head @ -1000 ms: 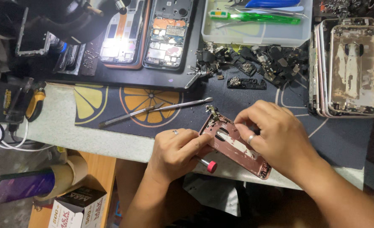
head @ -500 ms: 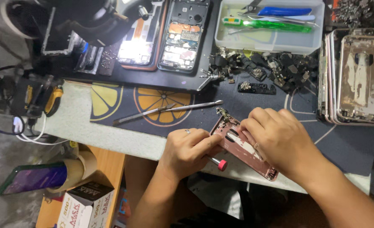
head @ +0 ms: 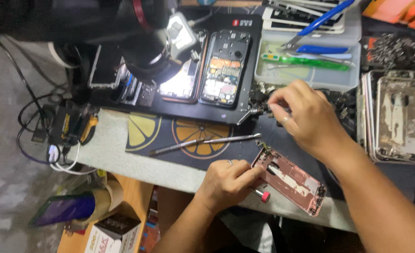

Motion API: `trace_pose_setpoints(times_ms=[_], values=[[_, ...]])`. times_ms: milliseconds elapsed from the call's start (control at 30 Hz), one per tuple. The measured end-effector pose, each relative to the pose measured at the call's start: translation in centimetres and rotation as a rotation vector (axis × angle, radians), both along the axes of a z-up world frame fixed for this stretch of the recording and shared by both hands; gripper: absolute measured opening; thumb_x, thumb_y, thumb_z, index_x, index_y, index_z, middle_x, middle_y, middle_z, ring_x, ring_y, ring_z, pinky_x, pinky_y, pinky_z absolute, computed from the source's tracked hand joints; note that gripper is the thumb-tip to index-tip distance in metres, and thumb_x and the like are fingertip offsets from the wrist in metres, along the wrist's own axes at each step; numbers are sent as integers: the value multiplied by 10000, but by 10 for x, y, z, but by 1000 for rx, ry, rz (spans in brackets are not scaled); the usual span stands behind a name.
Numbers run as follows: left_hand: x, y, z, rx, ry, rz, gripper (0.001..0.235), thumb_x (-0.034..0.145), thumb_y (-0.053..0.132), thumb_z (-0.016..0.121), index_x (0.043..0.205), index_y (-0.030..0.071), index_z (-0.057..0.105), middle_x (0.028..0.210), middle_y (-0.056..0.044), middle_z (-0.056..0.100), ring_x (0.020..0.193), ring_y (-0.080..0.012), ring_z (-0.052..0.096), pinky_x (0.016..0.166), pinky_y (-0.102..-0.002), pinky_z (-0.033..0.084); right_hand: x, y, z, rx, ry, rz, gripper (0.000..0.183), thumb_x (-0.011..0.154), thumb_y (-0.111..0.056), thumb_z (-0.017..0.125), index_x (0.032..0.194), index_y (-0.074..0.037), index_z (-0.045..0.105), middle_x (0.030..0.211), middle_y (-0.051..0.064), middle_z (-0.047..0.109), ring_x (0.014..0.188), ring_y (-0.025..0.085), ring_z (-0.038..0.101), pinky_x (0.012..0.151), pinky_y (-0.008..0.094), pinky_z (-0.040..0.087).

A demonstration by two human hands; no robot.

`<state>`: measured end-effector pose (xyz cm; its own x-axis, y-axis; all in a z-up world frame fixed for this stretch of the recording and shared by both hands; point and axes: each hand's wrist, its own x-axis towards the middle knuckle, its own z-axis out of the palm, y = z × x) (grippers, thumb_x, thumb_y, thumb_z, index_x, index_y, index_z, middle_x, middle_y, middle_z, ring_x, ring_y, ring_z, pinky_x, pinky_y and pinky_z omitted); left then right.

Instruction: The person uses a red-handled precision screwdriver to remove screws from a disassembled smartphone chassis. They then use tweezers to lift and remove small internal components from the phone frame.

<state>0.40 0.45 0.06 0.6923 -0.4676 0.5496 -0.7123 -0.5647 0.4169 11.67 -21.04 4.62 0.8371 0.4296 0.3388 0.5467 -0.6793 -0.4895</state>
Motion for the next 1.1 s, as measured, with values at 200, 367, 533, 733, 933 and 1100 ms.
trace_pose_setpoints(times_ms=[200, 367, 533, 733, 933, 1100], values=[[1, 2, -2, 1, 5, -27, 257, 874, 215, 815, 1083, 119, 699, 792, -10, 560, 634, -200, 603, 573, -341, 475, 25, 34, 4, 10, 75, 37, 123, 950, -226, 689, 998, -113, 680, 956, 91, 623, 901, 307, 624, 859, 460, 441], [3, 3, -2, -6, 7, -6, 264, 864, 232, 813, 1081, 127, 706, 785, -18, 553, 621, -201, 596, 578, -338, 479, 27, 43, 2, -46, 130, 33, 122, 889, -235, 718, 959, -136, 703, 922, 69, 630, 873, 259, 646, 864, 452, 411], [2, 3, -1, -3, 12, 3, 261, 867, 246, 815, 1071, 129, 703, 776, -18, 542, 618, -202, 597, 572, -339, 474, 30, 48, -4, -85, 83, 10, 98, 885, -238, 732, 931, -151, 724, 910, 54, 640, 894, 264, 644, 862, 456, 399], [2, 3, 1, -5, 23, -1, 257, 879, 253, 812, 1070, 124, 697, 774, -11, 533, 621, -198, 598, 577, -336, 476, 30, 50, -6, -102, 71, 6, 102, 885, -251, 735, 942, -170, 764, 913, 60, 645, 912, 293, 641, 852, 465, 395], [3, 3, 2, -1, 22, -2, 255, 878, 244, 806, 1080, 125, 705, 777, -15, 540, 608, -200, 590, 569, -337, 470, 36, 43, 1, 3, 105, 56, 132, 888, -221, 727, 968, -130, 779, 886, 76, 664, 806, 277, 655, 801, 431, 453], [3, 3, 2, 1, 21, -11, 249, 883, 227, 799, 1085, 119, 703, 784, -16, 544, 627, -200, 602, 568, -337, 469, 33, 21, 15, 204, 158, -25, 132, 950, -180, 712, 1027, -78, 746, 881, 94, 654, 741, 240, 647, 653, 385, 493]])
